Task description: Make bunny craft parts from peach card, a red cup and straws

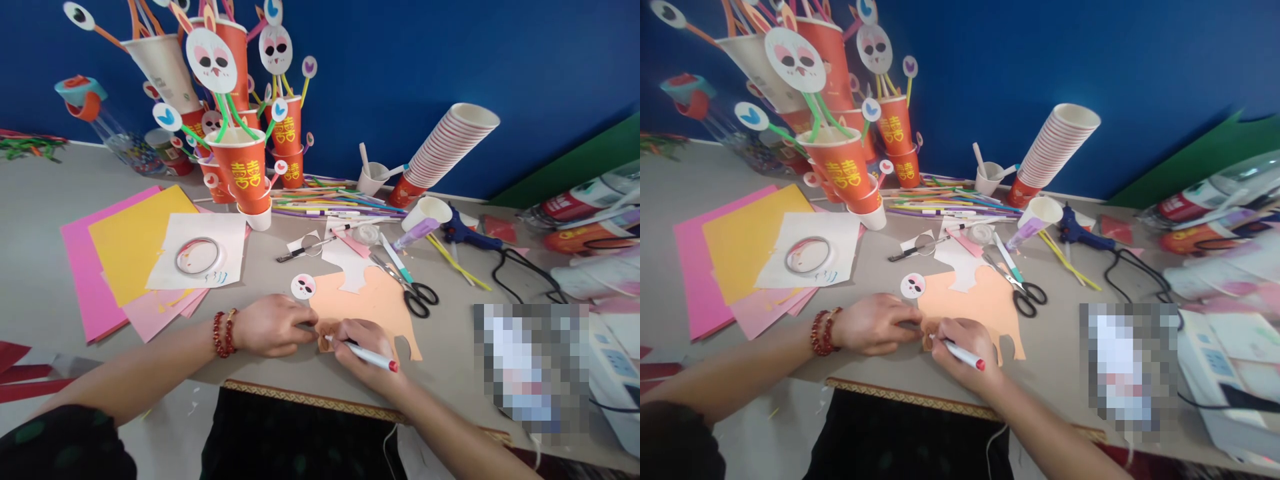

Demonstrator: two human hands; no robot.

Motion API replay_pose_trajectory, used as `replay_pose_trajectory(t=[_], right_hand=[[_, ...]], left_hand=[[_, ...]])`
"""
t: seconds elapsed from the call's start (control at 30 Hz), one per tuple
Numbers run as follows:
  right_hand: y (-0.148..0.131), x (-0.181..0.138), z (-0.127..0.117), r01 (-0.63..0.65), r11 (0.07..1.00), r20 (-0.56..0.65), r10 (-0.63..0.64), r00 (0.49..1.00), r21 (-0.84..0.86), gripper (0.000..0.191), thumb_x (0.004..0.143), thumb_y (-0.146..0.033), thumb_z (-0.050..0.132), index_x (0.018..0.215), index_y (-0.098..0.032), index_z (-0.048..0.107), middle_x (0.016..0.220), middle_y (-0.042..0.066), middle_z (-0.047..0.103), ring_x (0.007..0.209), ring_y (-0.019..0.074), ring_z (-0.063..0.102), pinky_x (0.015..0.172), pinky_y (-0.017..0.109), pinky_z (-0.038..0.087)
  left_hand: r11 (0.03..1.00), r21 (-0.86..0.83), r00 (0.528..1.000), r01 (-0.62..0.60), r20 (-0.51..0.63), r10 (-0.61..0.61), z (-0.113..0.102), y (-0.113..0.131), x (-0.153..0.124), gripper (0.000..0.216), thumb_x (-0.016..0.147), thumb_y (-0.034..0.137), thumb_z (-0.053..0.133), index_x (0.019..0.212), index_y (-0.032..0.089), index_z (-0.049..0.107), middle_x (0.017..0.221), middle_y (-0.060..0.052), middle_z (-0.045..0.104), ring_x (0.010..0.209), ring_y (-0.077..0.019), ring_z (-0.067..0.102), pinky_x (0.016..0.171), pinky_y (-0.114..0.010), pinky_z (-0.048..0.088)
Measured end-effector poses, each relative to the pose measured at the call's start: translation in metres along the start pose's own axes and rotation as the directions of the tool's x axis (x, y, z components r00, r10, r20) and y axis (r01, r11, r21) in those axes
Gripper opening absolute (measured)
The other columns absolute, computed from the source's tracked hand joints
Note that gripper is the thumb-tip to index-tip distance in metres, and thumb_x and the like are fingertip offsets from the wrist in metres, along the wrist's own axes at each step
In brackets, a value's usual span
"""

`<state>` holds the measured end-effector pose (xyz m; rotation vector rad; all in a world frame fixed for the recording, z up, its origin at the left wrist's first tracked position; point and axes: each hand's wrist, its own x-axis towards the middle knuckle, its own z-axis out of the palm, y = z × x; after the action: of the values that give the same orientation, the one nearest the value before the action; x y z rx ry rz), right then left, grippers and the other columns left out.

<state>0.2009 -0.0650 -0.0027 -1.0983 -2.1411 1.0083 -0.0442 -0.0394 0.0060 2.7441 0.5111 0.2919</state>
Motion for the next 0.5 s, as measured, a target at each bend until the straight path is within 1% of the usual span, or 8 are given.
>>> replay_pose_trajectory(t=[0.27,0.4,0.5], right_hand=[[-0.0033,0.0021,0.0002,0.046,0.997,-0.001,-0.046,0.999,0.066,0.017,0.079,-0.011,0.049,0.068,-0.023,0.044,0.071,-0.002,0.068,0.061,0.0132,0.062,0.059,0.022,0.046],[-0.0050,0.0043,-0.0003,0.089,0.995,-0.046,-0.087,0.995,0.036,0.016,0.076,-0.012,0.048,0.065,-0.023,0.044,0.064,-0.002,0.065,0.054,0.0122,0.058,0.054,0.021,0.042],[-0.0048,0.0043,-0.0006,0.104,0.995,-0.055,-0.104,0.993,0.001,0.016,0.075,-0.012,0.049,0.064,-0.022,0.044,0.059,-0.003,0.061,0.050,0.0115,0.055,0.051,0.020,0.039]], left_hand=[[1.000,-0.012,1.000,-0.006,-0.003,0.006,0.0009,-0.0012,0.0006,0.021,0.086,0.024,0.051,0.103,0.021,0.063,0.113,-0.011,0.063,0.083,-0.0221,0.060,0.073,-0.036,0.048],[1.000,-0.015,1.000,-0.021,-0.018,0.020,0.0011,-0.0018,0.0006,0.021,0.086,0.024,0.052,0.103,0.019,0.063,0.112,-0.011,0.063,0.083,-0.0224,0.061,0.072,-0.038,0.048],[1.000,-0.013,1.000,-0.018,-0.018,0.018,0.0007,-0.0017,0.0005,0.021,0.085,0.024,0.052,0.104,0.019,0.062,0.111,-0.010,0.063,0.081,-0.0219,0.060,0.071,-0.038,0.048]])
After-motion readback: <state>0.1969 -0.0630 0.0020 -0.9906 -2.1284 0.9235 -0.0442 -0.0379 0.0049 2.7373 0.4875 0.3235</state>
